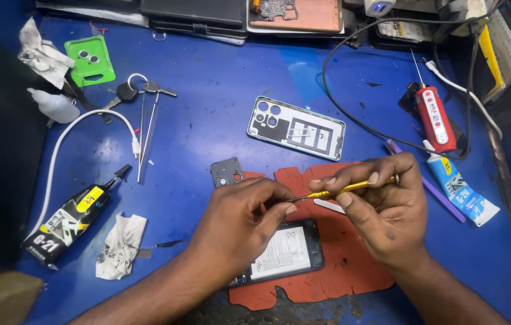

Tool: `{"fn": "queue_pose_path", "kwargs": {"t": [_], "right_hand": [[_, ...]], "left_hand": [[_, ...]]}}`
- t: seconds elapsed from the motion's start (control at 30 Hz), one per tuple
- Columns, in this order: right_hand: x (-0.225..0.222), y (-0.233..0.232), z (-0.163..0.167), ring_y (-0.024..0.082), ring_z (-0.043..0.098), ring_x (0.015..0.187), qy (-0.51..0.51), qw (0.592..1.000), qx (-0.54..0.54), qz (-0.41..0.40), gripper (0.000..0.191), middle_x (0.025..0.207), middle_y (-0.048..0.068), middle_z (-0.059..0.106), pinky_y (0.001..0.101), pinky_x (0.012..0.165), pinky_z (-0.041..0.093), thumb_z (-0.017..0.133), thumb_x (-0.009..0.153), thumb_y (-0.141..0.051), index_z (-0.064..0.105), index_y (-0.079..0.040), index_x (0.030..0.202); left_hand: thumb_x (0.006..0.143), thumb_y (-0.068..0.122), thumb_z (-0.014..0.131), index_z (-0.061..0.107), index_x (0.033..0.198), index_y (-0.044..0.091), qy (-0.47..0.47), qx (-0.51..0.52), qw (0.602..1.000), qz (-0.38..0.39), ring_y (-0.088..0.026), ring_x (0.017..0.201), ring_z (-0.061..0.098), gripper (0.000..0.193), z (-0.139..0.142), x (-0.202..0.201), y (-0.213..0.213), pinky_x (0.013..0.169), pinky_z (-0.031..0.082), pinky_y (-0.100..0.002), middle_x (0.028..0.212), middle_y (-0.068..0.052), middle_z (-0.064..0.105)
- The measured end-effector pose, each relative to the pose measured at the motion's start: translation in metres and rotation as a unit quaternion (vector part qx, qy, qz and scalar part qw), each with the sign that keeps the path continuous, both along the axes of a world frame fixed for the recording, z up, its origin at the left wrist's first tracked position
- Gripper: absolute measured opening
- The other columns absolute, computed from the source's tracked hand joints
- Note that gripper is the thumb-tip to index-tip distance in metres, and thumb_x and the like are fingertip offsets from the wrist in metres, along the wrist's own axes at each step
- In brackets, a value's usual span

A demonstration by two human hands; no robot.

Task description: The person disassembles a smartphone, removes the battery, and uses a screwdriver and tweezers to adjust internal components. The person then reassembles the phone by placing the battery back and securing the back cover.

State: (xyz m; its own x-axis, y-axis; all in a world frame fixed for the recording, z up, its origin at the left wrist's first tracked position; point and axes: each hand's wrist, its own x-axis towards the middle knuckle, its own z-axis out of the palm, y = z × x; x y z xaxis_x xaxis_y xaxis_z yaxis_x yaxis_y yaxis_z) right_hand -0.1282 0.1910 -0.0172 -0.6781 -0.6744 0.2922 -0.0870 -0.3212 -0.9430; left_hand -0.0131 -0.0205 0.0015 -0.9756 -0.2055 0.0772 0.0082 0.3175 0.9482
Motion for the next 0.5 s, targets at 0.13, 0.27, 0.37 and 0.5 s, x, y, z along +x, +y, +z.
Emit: {"fn": "queue_pose_path", "kwargs": {"t": [0.13, 0.27, 0.37, 0.5], "right_hand": [[0.0004, 0.0006, 0.001, 0.036, 0.07, 0.124, 0.004, 1.0, 0.0, -0.004, 0.033, 0.119, 0.021, 0.068, 0.0539, 0.108, 0.061, 0.057, 0.103, 0.01, 0.037, -0.011, 0.119], [0.0003, 0.0013, 0.0019, 0.036, 0.07, 0.124, 0.012, 1.0, 0.0, -0.002, 0.033, 0.119, 0.021, 0.067, 0.054, 0.106, 0.062, 0.058, 0.103, 0.009, 0.037, -0.011, 0.118], [0.0009, 0.0025, 0.0023, 0.036, 0.07, 0.124, 0.01, 1.0, 0.002, 0.001, 0.032, 0.119, 0.021, 0.067, 0.0547, 0.107, 0.063, 0.057, 0.103, 0.009, 0.036, -0.011, 0.118], [0.0018, 0.0032, 0.0022, 0.036, 0.07, 0.124, 0.03, 1.0, -0.004, -0.001, 0.033, 0.119, 0.021, 0.067, 0.0552, 0.108, 0.063, 0.056, 0.104, 0.009, 0.035, -0.011, 0.118]], "left_hand": [[0.087, 0.013, 0.077, 0.074, 0.091, 0.004, 0.025, -0.012, 1.0, 0.011, -0.018, 0.062, 0.066, 0.01, -0.0026, 0.0005, -0.0003, 0.058, 0.051, -0.032, 0.075, -0.006, 0.072], [0.087, 0.013, 0.077, 0.075, 0.09, 0.004, 0.038, -0.02, 0.999, 0.009, -0.018, 0.062, 0.065, 0.009, -0.0025, 0.0006, -0.001, 0.058, 0.051, -0.032, 0.074, -0.007, 0.072], [0.087, 0.012, 0.076, 0.075, 0.089, 0.004, 0.031, -0.014, 0.999, 0.009, -0.018, 0.061, 0.066, 0.009, -0.0018, 0.0016, -0.0015, 0.056, 0.05, -0.032, 0.075, -0.007, 0.072], [0.087, 0.012, 0.075, 0.075, 0.089, 0.004, 0.037, -0.016, 0.999, 0.008, -0.018, 0.061, 0.066, 0.009, -0.002, 0.0013, -0.0018, 0.056, 0.051, -0.031, 0.076, -0.007, 0.073]]}}
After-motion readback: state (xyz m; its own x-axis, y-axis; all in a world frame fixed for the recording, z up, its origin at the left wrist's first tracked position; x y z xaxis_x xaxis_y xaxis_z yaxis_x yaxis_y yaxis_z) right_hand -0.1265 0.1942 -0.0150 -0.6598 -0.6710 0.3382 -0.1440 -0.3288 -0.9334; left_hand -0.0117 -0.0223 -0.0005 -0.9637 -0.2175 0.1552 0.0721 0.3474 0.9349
